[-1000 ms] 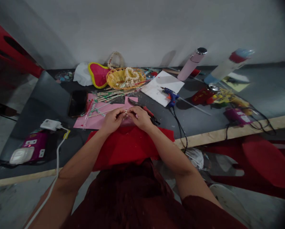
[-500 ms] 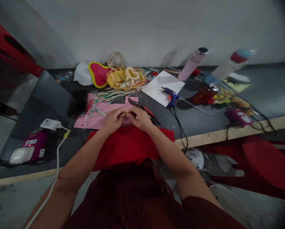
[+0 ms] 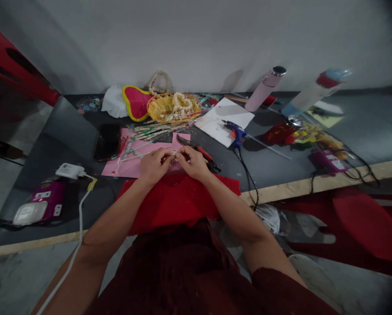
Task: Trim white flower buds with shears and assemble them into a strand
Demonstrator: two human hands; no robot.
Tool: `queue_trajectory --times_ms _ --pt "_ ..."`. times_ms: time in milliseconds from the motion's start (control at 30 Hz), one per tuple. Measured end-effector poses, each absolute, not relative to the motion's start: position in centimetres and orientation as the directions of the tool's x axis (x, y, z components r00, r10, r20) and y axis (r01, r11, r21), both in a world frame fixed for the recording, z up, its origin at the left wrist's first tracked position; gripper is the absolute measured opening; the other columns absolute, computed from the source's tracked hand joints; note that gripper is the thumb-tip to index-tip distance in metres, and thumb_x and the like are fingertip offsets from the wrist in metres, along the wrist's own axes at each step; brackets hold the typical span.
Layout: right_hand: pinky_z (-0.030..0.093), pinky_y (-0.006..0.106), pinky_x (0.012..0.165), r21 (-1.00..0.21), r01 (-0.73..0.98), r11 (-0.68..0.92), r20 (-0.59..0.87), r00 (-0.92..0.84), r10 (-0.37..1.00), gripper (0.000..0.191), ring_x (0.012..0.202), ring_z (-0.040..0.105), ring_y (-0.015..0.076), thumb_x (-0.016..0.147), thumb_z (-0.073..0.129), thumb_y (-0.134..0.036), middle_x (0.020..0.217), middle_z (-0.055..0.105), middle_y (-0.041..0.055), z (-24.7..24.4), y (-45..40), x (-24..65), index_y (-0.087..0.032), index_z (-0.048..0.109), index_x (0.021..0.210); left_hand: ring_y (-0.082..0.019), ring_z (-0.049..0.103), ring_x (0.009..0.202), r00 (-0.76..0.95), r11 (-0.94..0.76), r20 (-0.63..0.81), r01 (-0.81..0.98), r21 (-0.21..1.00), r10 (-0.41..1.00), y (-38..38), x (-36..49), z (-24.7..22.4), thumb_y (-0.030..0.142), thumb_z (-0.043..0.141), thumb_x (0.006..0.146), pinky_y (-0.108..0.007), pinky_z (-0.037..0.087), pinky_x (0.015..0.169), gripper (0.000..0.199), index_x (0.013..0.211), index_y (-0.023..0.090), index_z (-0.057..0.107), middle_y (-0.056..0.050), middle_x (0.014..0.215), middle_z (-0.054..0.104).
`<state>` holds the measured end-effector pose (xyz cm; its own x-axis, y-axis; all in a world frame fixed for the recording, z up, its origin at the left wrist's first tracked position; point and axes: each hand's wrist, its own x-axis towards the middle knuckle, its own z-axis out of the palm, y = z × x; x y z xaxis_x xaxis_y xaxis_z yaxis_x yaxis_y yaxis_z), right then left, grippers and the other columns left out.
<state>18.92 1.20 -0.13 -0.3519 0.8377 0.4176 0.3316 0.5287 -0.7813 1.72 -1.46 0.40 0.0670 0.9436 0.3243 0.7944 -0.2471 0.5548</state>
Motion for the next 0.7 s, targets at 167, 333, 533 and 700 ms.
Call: queue_trajectory --times_ms 167,333,533,700 --pt "0.044 0.025 0.068 -0.889 0.172 0.424 0.344 -0.357 0.868 0.019 0.07 0.054 0.0117 0.089 0.052 -0.037 0.076 0.06 -0.0002 -0.25 1.26 18.77 -0.019 0.056 0.082 -0.016 0.064 0.072 0.046 -0.265 0.361 0.766 0.586 0.931 -1.44 1.68 0.33 0.038 0.057 0.086 -0.026 0.042 0.063 0.02 0.088 0.021 0.067 -0.002 0.083 0.073" --pt "0.046 0.026 0.071 -0.941 0.075 0.33 0.273 -0.408 0.871 0.021 0.074 0.056 0.0125 0.083 0.059 -0.039 0.081 0.061 0.0005 -0.24 1.49 18.89 -0.019 0.058 0.089 -0.014 0.064 0.071 0.013 -0.279 0.363 0.668 0.69 0.932 -1.4 1.6 0.03 0.04 0.058 0.085 -0.025 0.043 0.064 0.021 0.085 0.021 0.067 -0.001 0.081 0.072" --pt "0.045 0.025 0.067 -0.928 0.092 0.36 0.301 -0.385 0.872 0.016 0.07 0.054 0.0115 0.085 0.056 -0.035 0.078 0.061 -0.0001 -0.15 1.39 18.88 -0.018 0.057 0.086 -0.014 0.064 0.071 0.024 -0.297 0.355 0.601 0.742 0.934 -1.36 1.48 -0.32 0.04 0.059 0.084 -0.025 0.045 0.065 0.02 0.086 0.021 0.066 0.0 0.081 0.072" --pt "0.044 0.025 0.067 -0.915 0.145 0.377 0.304 -0.37 0.878 0.018 0.07 0.053 0.0116 0.085 0.055 -0.036 0.079 0.06 0.0002 -0.27 1.36 18.87 -0.019 0.056 0.086 -0.014 0.064 0.071 0.035 -0.313 0.363 0.586 0.747 0.931 -1.26 1.44 -0.3 0.04 0.059 0.085 -0.025 0.045 0.065 0.02 0.087 0.021 0.067 -0.001 0.081 0.072"
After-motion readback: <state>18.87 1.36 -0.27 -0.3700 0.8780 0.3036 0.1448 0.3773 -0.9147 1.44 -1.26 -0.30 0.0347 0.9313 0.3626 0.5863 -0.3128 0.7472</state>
